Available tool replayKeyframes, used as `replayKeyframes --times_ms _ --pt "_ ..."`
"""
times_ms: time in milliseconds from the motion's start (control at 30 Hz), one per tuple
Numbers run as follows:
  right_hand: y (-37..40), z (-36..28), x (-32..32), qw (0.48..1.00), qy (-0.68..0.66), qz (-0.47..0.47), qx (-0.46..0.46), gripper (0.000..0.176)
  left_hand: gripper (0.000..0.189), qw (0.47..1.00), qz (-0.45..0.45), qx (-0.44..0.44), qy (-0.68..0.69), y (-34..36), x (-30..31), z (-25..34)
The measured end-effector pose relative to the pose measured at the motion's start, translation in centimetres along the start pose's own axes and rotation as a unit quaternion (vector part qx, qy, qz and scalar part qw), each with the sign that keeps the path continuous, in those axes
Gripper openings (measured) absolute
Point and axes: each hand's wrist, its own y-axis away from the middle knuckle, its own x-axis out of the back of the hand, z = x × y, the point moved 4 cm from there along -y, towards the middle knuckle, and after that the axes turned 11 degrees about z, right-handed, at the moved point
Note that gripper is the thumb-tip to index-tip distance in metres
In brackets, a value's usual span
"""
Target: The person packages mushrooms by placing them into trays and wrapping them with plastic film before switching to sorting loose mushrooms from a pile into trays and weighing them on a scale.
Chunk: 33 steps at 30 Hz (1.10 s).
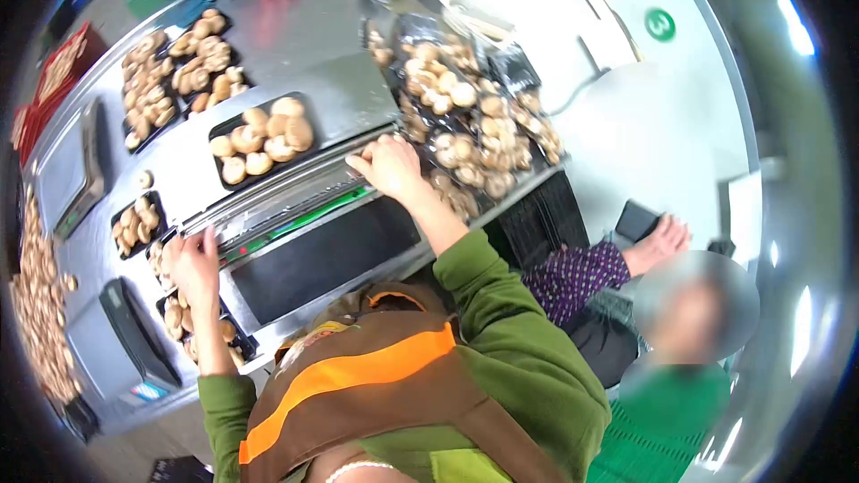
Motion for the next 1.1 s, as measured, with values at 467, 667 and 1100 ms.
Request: replayKeyframes --times_ms 467,667,1100 --pt "-1.6 -3.5 2.4 0.384 -0.826 -0.313 -0.269 0.030 0.031 0.448 -0.256 0.483 0.708 -4.5 2.5 -0.7" --pt "-15.2 -9.9 6.2 0.663 -0.745 -0.048 -0.058 0.040 0.039 0.747 -0.024 0.157 0.646 -17.8 -2.7 0.7" --pt "-15.3 -5.0 -5.8 0.930 -0.262 -0.251 -0.058 0.054 0.079 0.899 -0.263 -0.003 0.349 -11.8 -7.9 2.0"
